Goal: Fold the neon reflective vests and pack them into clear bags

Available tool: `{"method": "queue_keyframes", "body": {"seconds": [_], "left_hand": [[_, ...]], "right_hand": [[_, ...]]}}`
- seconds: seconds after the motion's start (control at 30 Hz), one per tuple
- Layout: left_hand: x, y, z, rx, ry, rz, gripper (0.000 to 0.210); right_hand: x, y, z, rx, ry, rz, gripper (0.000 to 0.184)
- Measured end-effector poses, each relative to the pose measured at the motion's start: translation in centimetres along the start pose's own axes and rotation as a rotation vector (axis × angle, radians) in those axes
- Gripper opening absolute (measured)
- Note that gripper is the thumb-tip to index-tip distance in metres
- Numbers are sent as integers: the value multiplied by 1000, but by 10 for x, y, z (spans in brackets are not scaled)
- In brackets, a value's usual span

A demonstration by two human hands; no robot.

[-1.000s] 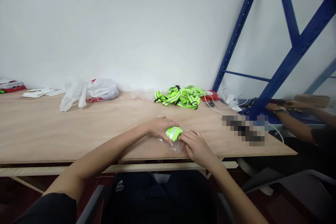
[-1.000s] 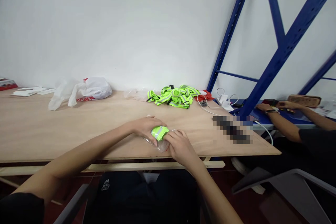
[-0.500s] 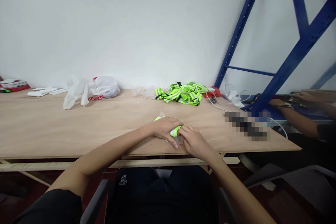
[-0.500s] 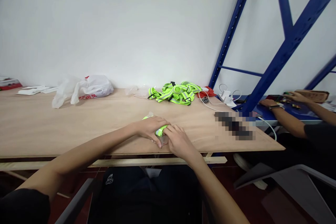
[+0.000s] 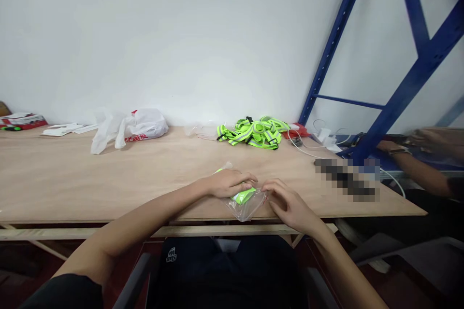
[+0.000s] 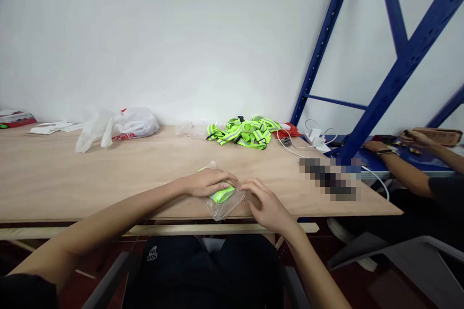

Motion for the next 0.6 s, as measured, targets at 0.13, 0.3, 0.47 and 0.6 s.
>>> {"method": "queue_keyframes", "body": {"seconds": [0.13, 0.3, 0.47, 0.6], "left_hand": [[3, -1, 0, -23, 31, -5, 50], [6, -4, 2, 7, 19, 90, 49], [6, -8, 5, 29, -42, 168, 47], [8, -10, 5, 16, -49, 186, 46]], "right_hand": [[-1, -5, -2, -2, 43, -66, 26], [-3, -5, -3, -78, 56, -122, 17], [-2, -9, 3, -4, 44, -266, 28], [0, -15, 6, -35, 139, -370, 26]]}}
Point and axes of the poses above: each hand's wrist, its own z-axis towards the middle knuckle, its own y-axis out of the back of the hand, x = y × z, the point moved 2 cm from there along z, towards the middle knuckle, and after that the axes turned 8 degrees about -x, right-handed, at the moved point
